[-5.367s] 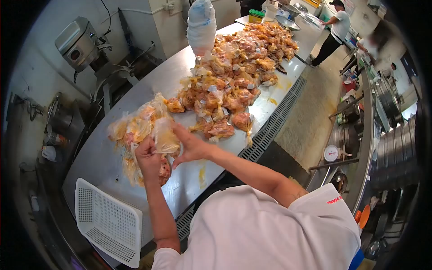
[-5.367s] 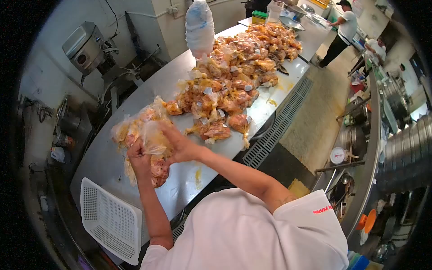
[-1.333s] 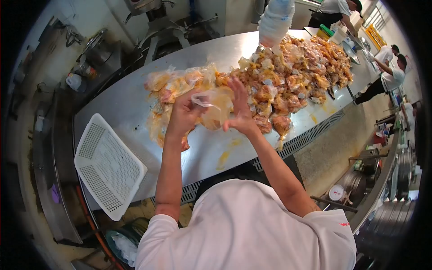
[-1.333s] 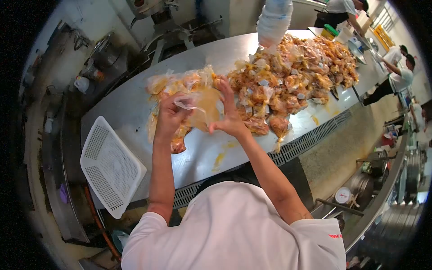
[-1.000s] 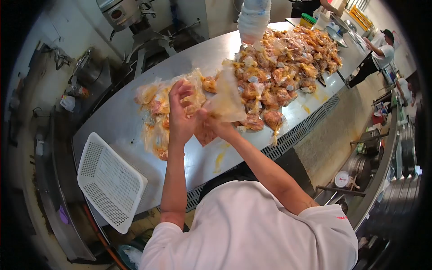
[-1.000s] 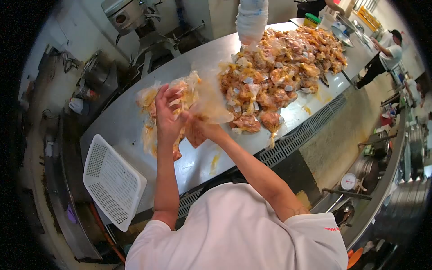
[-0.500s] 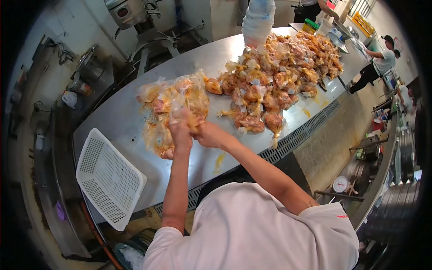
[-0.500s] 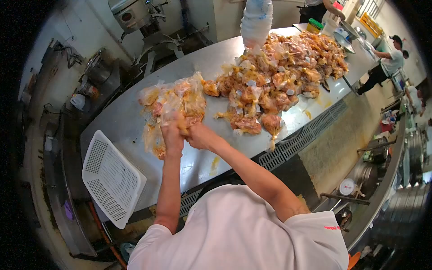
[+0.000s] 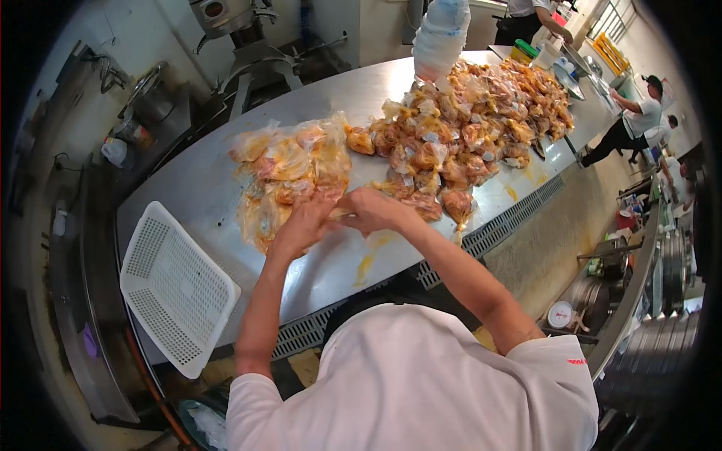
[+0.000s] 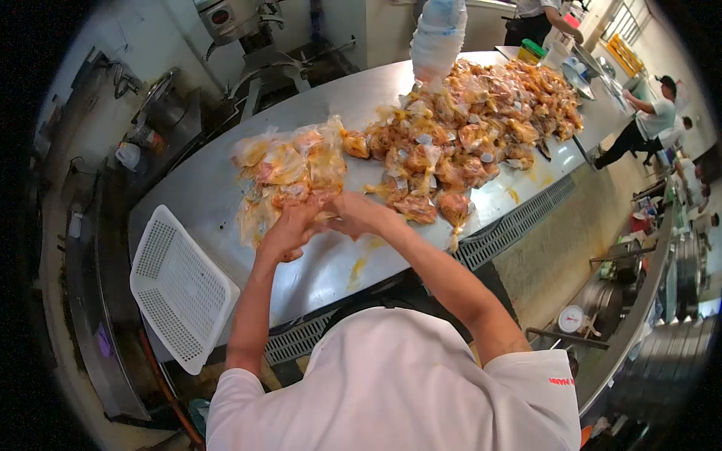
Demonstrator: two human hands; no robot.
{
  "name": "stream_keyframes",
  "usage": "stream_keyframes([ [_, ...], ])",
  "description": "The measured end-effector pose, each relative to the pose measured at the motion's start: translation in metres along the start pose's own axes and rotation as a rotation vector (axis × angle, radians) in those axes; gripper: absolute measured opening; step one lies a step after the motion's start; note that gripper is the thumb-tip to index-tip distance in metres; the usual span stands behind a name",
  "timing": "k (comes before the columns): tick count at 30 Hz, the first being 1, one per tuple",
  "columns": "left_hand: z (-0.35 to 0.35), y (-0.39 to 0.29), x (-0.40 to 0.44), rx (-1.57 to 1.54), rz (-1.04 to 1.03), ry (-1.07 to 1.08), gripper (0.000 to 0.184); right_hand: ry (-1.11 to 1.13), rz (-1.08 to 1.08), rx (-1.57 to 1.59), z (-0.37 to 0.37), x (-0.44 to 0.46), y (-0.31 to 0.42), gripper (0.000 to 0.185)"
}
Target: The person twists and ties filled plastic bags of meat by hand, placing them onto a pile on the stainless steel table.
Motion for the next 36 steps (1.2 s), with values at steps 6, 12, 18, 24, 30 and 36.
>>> stream_keyframes([
  [6, -0.009, 0.021, -0.024, -0.577, 0.734, 0.208, 0.018, -0.504, 0.137, -0.303, 0.004, 0.012, -0.016, 0.019],
  [12, -0.054, -0.018, -0.018, -1.709, 0.500, 0.204, 0.015, -0.143, 0.306, 1.122, 0.008, 0.034, 0.014, 0.012],
  [18, -0.030, 0.047, -0.010, -0.967, 0.727, -0.235, 0.021, -0.497, -0.120, 0.409, -0.001, 0.030, 0.004, 0.023],
  [24, -0.019, -0.014, 0.015, -0.524, 0.617, -0.420, 0.065, -0.758, -0.136, 0.754, -0.004, 0.017, 0.015, 0.020],
  [30, -0.041, -0.005, 0.021, -0.188, 0.524, -0.522, 0.039, -0.569, -0.211, 0.910, -0.012, 0.013, -0.021, 0.017],
  [36, -0.072, 0.023, 0.030, -1.003, 0.729, -0.546, 0.022, -0.289, 0.017, 1.108, 0.009, -0.006, -0.045, 0.018],
])
Point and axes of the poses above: each hand's wrist, its own x-axis towards the middle knuckle, its own z-axis out of the back of the hand, y = z × x, the point moved 3 cm from there along x, towards the middle knuckle, and after that the axes turned 2 degrees about -z, right-handed, at the moved point
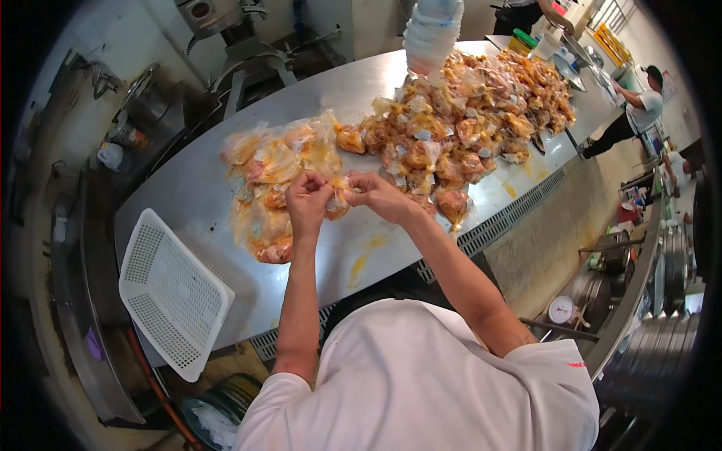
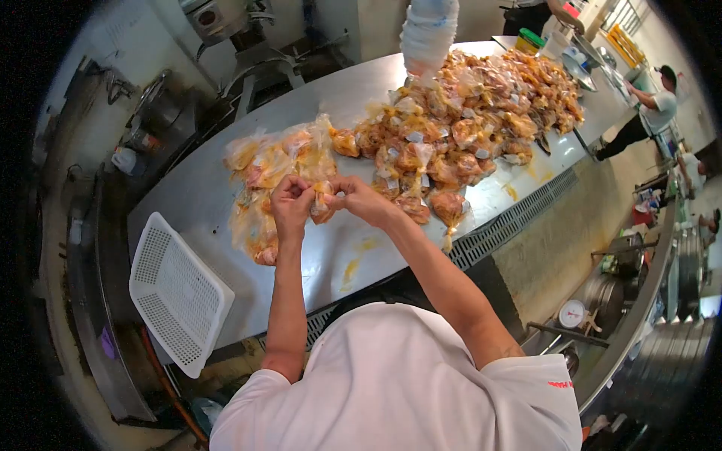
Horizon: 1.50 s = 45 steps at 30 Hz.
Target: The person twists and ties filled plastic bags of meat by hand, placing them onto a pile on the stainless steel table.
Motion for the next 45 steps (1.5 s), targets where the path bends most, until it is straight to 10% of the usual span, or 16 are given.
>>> stream_keyframes([
  [3, -0.030, -0.024, -0.002, 0.585, -0.404, 0.100, 0.015, -0.074, 0.129, -0.030, 0.024, -0.007, 0.002, 0.019],
  [10, -0.086, -0.016, -0.011, 0.479, -0.051, 0.285, 0.015, -0.510, 0.358, -0.516, 0.044, -0.051, 0.019, 0.029],
  [14, -0.149, -0.035, -0.036, 0.518, -0.579, 0.383, 0.015, -0.615, 0.514, -0.609, 0.095, -0.058, 0.020, 0.022],
  [17, -0.146, -0.037, -0.026, 0.286, -0.041, 0.322, 0.015, -0.835, 0.603, -0.579, 0.126, -0.054, 0.065, 0.018],
  [20, -0.118, -0.023, 0.006, 0.378, -0.064, 0.114, 0.020, -1.048, 0.440, -0.696, 0.185, -0.040, 0.088, 0.030],
  [24, -0.046, 0.029, 0.055, 0.751, 0.030, -0.079, 0.028, -0.836, 0.095, -0.711, 0.228, -0.009, 0.053, 0.049],
  [26, -0.031, 0.061, 0.086, 0.889, -0.135, -0.115, 0.027, -0.961, 0.492, -1.313, 0.218, -0.004, 0.043, 0.063],
  [28, -0.020, 0.088, 0.104, 1.030, -0.289, -0.148, 0.027, -0.955, 0.500, -1.177, 0.158, -0.004, 0.067, 0.054],
  [30, -0.021, 0.117, 0.117, 1.242, -0.021, 0.018, 0.027, -0.661, 0.585, -0.889, 0.107, 0.002, 0.077, 0.046],
  [36, 0.000, 0.052, 0.132, 0.481, -0.094, -0.070, 0.014, -0.300, 0.374, -0.643, 0.058, 0.036, 0.073, 0.047],
  [45, 0.018, -0.034, 0.089, 0.637, -0.253, 0.221, 0.008, -0.243, 0.717, -1.253, 0.046, 0.088, 0.057, 0.055],
])
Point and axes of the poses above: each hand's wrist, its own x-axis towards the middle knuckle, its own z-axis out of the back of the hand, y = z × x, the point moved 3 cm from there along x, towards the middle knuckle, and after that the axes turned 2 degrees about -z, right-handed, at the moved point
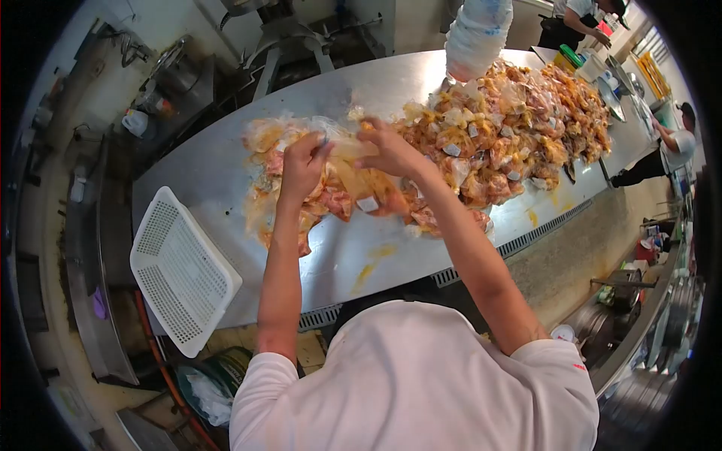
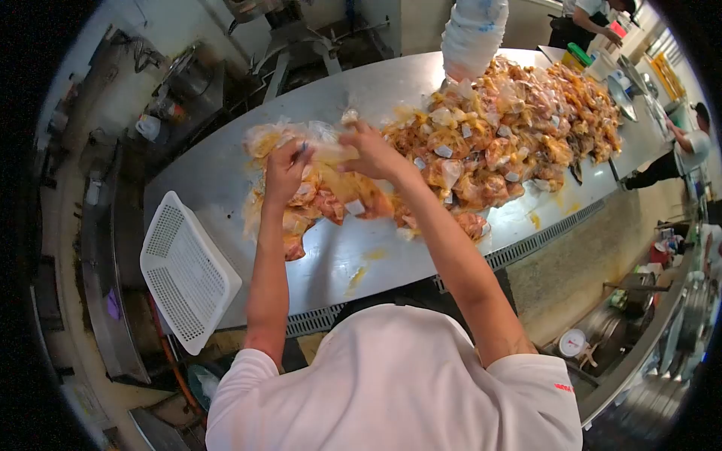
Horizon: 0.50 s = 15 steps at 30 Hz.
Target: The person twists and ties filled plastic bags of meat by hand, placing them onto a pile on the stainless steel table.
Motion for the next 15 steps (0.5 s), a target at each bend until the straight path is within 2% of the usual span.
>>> stream_keyframes([
  [1, 0.002, 0.001, -0.009, -0.003, -0.007, 0.001, 0.008, 0.269, -0.240, 0.182, 0.012, -0.005, -0.005, 0.050],
  [2, 0.006, 0.006, -0.022, -0.155, 0.122, -0.095, 0.010, 0.540, -0.481, 0.363, 0.019, -0.013, -0.006, 0.045],
  [3, 0.007, 0.010, -0.037, -0.308, 0.261, -0.185, 0.012, 0.543, -0.490, 0.362, 0.029, -0.018, 0.003, 0.045],
  [5, -0.017, -0.005, -0.047, -0.426, 0.335, -0.217, 0.011, 0.446, -0.624, 0.347, 0.044, -0.028, 0.017, 0.036],
  [6, -0.039, -0.014, -0.048, -0.343, 0.131, -0.225, 0.010, 0.444, -0.629, 0.344, 0.043, -0.031, 0.027, 0.036],
  [8, -0.053, -0.009, -0.056, -0.266, -0.075, -0.233, 0.009, 0.484, -0.556, 0.509, 0.035, -0.033, 0.051, 0.041],
  [9, -0.057, 0.001, -0.056, -0.247, -0.036, -0.077, 0.009, 0.480, -0.555, 0.502, 0.030, -0.037, 0.051, 0.041],
  [10, -0.059, 0.000, -0.054, -0.228, 0.003, 0.083, 0.010, 0.269, -0.495, 0.665, 0.027, -0.041, 0.051, 0.050],
  [11, -0.057, -0.002, -0.054, -0.235, 0.005, 0.089, 0.010, 0.057, -0.435, 0.823, 0.027, -0.048, 0.049, 0.058],
  [12, -0.045, -0.019, -0.046, -0.341, 0.103, 0.106, 0.010, 0.048, -0.368, 0.707, 0.043, -0.046, 0.054, 0.075],
  [14, -0.029, -0.051, -0.035, -0.477, 0.288, 0.179, 0.010, 0.007, -0.289, 0.617, 0.029, -0.058, 0.055, 0.078],
  [15, -0.028, -0.065, -0.033, -0.479, 0.286, 0.181, 0.010, 0.023, -0.353, 0.679, 0.021, -0.062, 0.063, 0.072],
])
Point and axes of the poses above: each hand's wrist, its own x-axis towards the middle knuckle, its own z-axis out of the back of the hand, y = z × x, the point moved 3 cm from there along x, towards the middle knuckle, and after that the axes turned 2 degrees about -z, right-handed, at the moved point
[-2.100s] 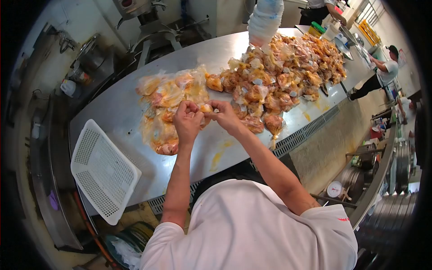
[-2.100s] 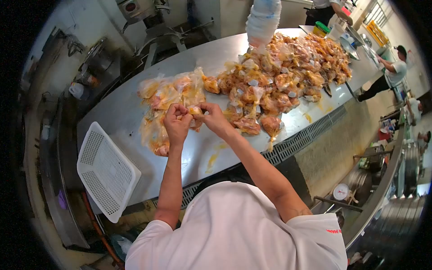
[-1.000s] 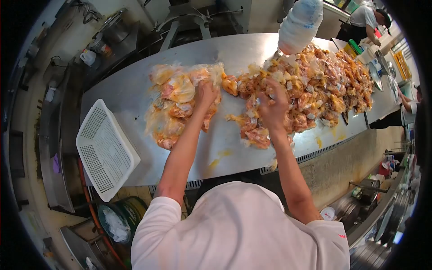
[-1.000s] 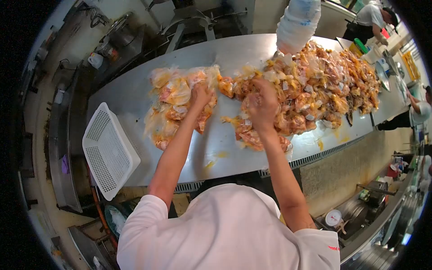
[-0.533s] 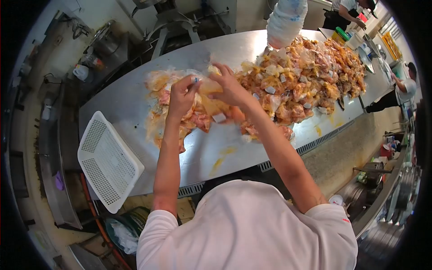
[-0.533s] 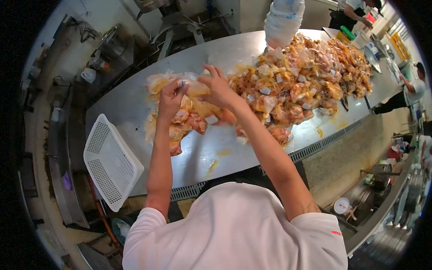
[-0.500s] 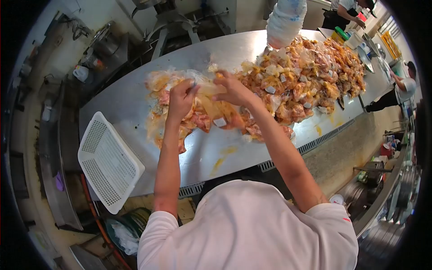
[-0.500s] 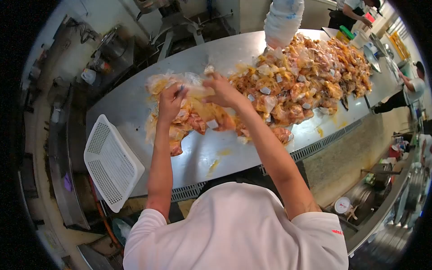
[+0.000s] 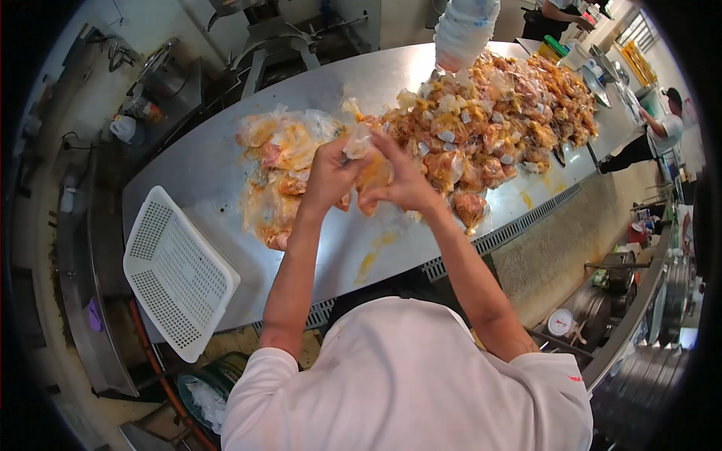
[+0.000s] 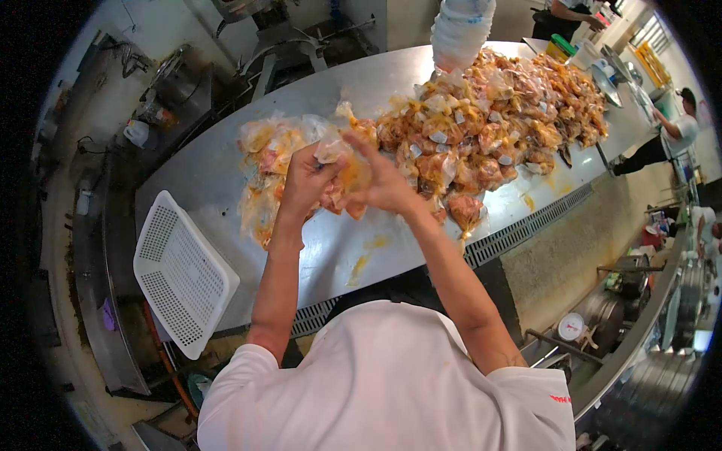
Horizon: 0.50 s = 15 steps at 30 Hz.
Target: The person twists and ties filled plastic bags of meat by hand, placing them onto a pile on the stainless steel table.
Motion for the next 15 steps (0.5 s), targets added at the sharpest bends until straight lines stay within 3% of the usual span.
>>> stream_keyframes([
  [2, -0.013, -0.022, 0.000, -0.136, -0.179, -0.060, 0.008, -0.003, -0.132, 0.123, -0.022, -0.011, 0.001, 0.059],
  [4, 0.004, -0.015, 0.012, -0.160, -0.174, -0.142, 0.008, -0.011, -0.416, 0.013, -0.035, -0.019, -0.030, 0.028],
  [5, 0.018, -0.009, 0.013, -0.180, -0.161, -0.229, 0.008, -0.017, -0.418, 0.017, -0.040, -0.022, -0.043, 0.028],
  [6, 0.033, -0.003, 0.010, -0.175, -0.159, -0.220, 0.008, -0.032, -0.426, 0.199, -0.046, -0.024, -0.060, 0.013],
  [8, 0.063, -0.004, 0.008, 0.096, -0.313, -0.513, 0.020, -0.064, -0.416, 0.380, -0.045, -0.018, -0.068, 0.011],
  [9, 0.060, -0.018, 0.004, 0.093, -0.314, -0.497, 0.020, -0.056, -0.449, 0.303, -0.043, -0.020, -0.069, 0.011],
  [11, 0.042, -0.063, -0.025, 0.546, -0.679, -0.255, 0.039, -0.039, -0.502, 0.221, -0.039, -0.030, -0.070, 0.011],
  [12, 0.031, -0.062, -0.032, 0.545, -0.677, -0.263, 0.039, 0.049, -0.497, 0.121, -0.039, -0.028, -0.067, 0.011],
  [14, -0.003, -0.054, -0.043, 0.873, -0.779, 0.056, 0.049, 0.163, -0.475, 0.022, -0.041, -0.018, -0.056, 0.011],
  [15, 0.005, -0.032, -0.040, 0.884, -0.769, 0.039, 0.049, 0.188, -0.256, -0.113, -0.041, -0.014, -0.044, 0.013],
])
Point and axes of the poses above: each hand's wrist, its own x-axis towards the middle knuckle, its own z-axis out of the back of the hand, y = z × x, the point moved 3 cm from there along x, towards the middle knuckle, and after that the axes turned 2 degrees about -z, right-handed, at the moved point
